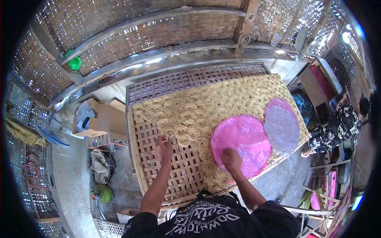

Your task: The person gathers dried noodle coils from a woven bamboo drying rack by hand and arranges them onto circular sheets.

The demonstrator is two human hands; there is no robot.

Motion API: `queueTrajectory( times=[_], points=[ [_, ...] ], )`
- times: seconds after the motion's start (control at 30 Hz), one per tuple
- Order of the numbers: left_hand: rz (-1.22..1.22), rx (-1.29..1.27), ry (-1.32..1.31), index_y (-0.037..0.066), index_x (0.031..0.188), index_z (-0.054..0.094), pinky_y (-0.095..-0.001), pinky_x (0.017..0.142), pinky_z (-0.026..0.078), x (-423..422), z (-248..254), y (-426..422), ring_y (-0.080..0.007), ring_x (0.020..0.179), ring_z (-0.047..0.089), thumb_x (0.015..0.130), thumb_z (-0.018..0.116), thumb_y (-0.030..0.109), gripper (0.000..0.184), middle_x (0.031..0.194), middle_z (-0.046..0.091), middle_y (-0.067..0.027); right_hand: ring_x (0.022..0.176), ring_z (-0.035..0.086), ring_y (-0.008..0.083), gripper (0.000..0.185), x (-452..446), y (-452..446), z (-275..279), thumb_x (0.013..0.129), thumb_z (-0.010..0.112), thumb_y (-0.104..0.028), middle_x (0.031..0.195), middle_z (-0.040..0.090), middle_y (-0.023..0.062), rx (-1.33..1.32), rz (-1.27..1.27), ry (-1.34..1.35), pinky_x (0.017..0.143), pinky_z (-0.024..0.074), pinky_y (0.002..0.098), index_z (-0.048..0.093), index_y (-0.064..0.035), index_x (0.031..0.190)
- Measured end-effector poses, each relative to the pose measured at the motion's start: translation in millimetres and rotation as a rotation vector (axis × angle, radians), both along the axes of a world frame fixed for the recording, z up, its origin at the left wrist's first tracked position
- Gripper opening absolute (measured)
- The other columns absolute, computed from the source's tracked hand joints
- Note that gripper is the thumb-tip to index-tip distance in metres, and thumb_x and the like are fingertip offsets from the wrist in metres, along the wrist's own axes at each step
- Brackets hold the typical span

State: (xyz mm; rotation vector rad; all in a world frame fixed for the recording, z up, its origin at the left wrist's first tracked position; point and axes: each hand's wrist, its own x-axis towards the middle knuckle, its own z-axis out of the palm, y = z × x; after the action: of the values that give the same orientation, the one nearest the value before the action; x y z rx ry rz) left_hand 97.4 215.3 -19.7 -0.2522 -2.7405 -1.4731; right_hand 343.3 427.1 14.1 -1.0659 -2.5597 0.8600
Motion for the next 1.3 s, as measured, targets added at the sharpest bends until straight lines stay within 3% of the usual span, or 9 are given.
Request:
queueTrajectory(
  times=[0.07, 0.37, 0.57, 0.73, 0.83, 1.03, 1.13, 1.23, 1.3],
  points=[
    [-0.020, 0.227, -0.105, 0.003, 0.104, 0.061, -0.0318, 0.065, 0.049, 23, 18, 17, -0.0157, 0.076, 0.058, 0.087, 0.071, 0.020, 0.027, 0.094, 0.059, -0.0075, 0.083, 0.066, 0.0316, 0.021, 34, 6, 11, 0.080, 0.070, -0.027, 0.091, 0.068, 0.0122, 0.032, 0.019, -0.112, 0.072, 0.0516, 0.0425, 0.067, -0.0101, 0.092],
    [-0.204, 0.208, -0.084, 0.001, 0.100, 0.063, -0.0314, 0.070, 0.053, 72, 30, 59, -0.0201, 0.079, 0.063, 0.088, 0.070, 0.020, 0.024, 0.094, 0.063, -0.0103, 0.081, 0.067, 0.0323, 0.025, 49, 4, -13, 0.078, 0.070, -0.032, 0.097, 0.070, 0.0086, 0.492, 0.227, -0.177, 0.077, 0.0497, 0.0464, 0.069, -0.0116, 0.092],
    [-0.319, 0.207, -0.224, 0.001, 0.102, 0.064, -0.0310, 0.070, 0.053, 89, 39, 49, -0.0194, 0.084, 0.067, 0.089, 0.069, 0.026, 0.029, 0.090, 0.067, -0.0112, 0.073, 0.067, 0.0328, 0.021, 49, 19, 27, 0.080, 0.068, -0.030, 0.081, 0.069, 0.0123, -0.084, -0.119, -0.134, 0.068, 0.0493, 0.0400, 0.069, -0.0101, 0.084],
    [-0.416, 0.167, -0.304, 0.002, 0.116, 0.064, -0.0314, 0.079, 0.053, 91, 38, 46, -0.0200, 0.089, 0.067, 0.088, 0.070, 0.030, 0.040, 0.098, 0.069, -0.0115, 0.065, 0.051, 0.0134, 0.023, 32, 62, 38, 0.086, 0.052, -0.021, 0.070, 0.054, 0.0026, -0.510, -0.154, 0.357, 0.059, 0.0458, 0.0323, 0.060, 0.0004, 0.080],
    [-0.471, 0.270, -0.411, 0.002, 0.122, 0.062, -0.0305, 0.085, 0.051, 92, 53, 49, -0.0185, 0.096, 0.066, 0.089, 0.070, 0.031, 0.045, 0.103, 0.069, -0.0121, 0.067, 0.052, 0.0119, 0.020, -7, 43, 72, 0.087, 0.049, -0.018, 0.069, 0.052, 0.0014, -0.876, -0.059, 0.618, 0.059, 0.0451, 0.0284, 0.059, -0.0021, 0.084],
    [-0.442, 0.747, -0.708, -0.002, 0.127, 0.059, -0.0285, 0.094, 0.046, 66, 53, 35, -0.0166, 0.104, 0.062, 0.090, 0.070, 0.032, 0.051, 0.112, 0.067, -0.0082, 0.064, 0.056, 0.0141, 0.015, -97, -14, 60, 0.091, 0.050, -0.016, 0.076, 0.058, 0.0045, -1.166, 0.034, 0.464, 0.062, 0.0507, 0.0305, 0.059, -0.0039, 0.089],
    [-0.378, 0.700, -0.647, -0.001, 0.120, 0.064, -0.0290, 0.089, 0.048, 56, 58, 13, -0.0153, 0.099, 0.064, 0.090, 0.070, 0.029, 0.042, 0.106, 0.068, -0.0072, 0.071, 0.060, 0.0157, 0.015, -127, -35, 41, 0.092, 0.051, -0.016, 0.083, 0.062, 0.0064, -1.199, 0.243, 0.315, 0.067, 0.0531, 0.0314, 0.060, -0.0043, 0.091],
    [-0.222, 0.645, -0.741, -0.001, 0.115, 0.063, -0.0300, 0.077, 0.052, 33, 19, -13, -0.0142, 0.085, 0.063, 0.085, 0.074, 0.027, 0.042, 0.097, 0.067, -0.0058, 0.079, 0.064, 0.0185, 0.020, -159, -62, 31, 0.091, 0.052, -0.017, 0.089, 0.065, 0.0076, -1.234, 0.091, 0.215, 0.073, 0.0535, 0.0338, 0.063, -0.0017, 0.098],
    [-0.122, 0.720, -0.696, -0.001, 0.102, 0.065, -0.0291, 0.064, 0.055, 22, 16, -19, -0.0132, 0.073, 0.063, 0.085, 0.073, 0.019, 0.028, 0.087, 0.067, -0.0064, 0.085, 0.065, 0.0214, 0.027, -180, -54, -56, 0.086, 0.058, -0.018, 0.094, 0.067, 0.0085, -0.838, 0.534, 0.412, 0.077, 0.0531, 0.0349, 0.064, -0.0006, 0.106]
  ],
)
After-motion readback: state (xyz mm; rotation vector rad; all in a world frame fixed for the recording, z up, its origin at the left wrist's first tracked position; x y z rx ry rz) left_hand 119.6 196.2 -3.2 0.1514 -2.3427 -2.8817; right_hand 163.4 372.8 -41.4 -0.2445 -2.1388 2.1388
